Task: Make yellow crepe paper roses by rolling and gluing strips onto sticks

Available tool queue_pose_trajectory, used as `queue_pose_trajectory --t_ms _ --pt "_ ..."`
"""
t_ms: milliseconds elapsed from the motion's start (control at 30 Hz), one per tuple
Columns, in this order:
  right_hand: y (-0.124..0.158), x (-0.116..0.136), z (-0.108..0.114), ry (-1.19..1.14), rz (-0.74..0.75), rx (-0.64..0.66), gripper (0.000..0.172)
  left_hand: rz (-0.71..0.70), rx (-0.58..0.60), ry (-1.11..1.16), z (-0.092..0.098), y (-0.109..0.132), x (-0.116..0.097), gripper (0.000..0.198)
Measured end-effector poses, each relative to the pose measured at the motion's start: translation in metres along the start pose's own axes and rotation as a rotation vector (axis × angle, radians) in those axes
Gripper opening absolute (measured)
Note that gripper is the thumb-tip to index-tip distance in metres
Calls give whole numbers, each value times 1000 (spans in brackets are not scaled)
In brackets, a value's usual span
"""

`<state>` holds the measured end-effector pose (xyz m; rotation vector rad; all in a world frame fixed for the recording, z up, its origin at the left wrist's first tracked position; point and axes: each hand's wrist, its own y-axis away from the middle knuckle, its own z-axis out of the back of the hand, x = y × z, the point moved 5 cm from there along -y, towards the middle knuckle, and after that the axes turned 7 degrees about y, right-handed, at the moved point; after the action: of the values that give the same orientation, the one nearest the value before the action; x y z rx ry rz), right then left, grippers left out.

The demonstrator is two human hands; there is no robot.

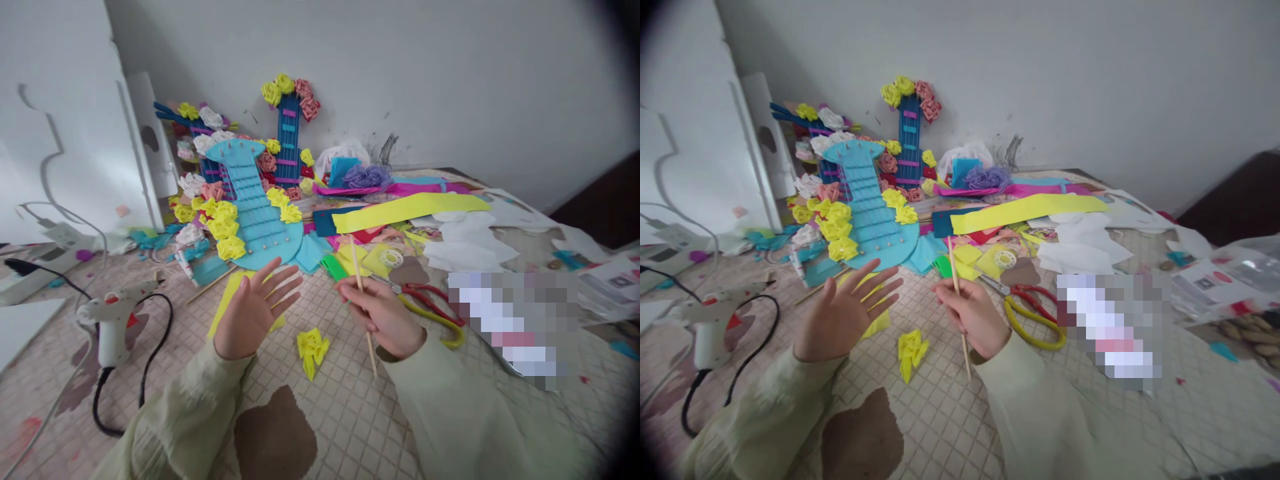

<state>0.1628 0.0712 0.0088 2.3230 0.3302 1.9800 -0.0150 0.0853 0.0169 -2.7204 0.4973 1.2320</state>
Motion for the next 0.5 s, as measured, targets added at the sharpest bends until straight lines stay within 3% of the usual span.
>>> queue_pose_trajectory --t_ms 167,333,500 --pt "5 10 -12 528 211 -34 22 76 107 134 -14 7 10 56" --pt "3 12 -31 683 349 18 23 89 158 147 -19 11 14 59" --pt "0 13 -34 676 213 115 29 81 139 96 -18 12 8 60"
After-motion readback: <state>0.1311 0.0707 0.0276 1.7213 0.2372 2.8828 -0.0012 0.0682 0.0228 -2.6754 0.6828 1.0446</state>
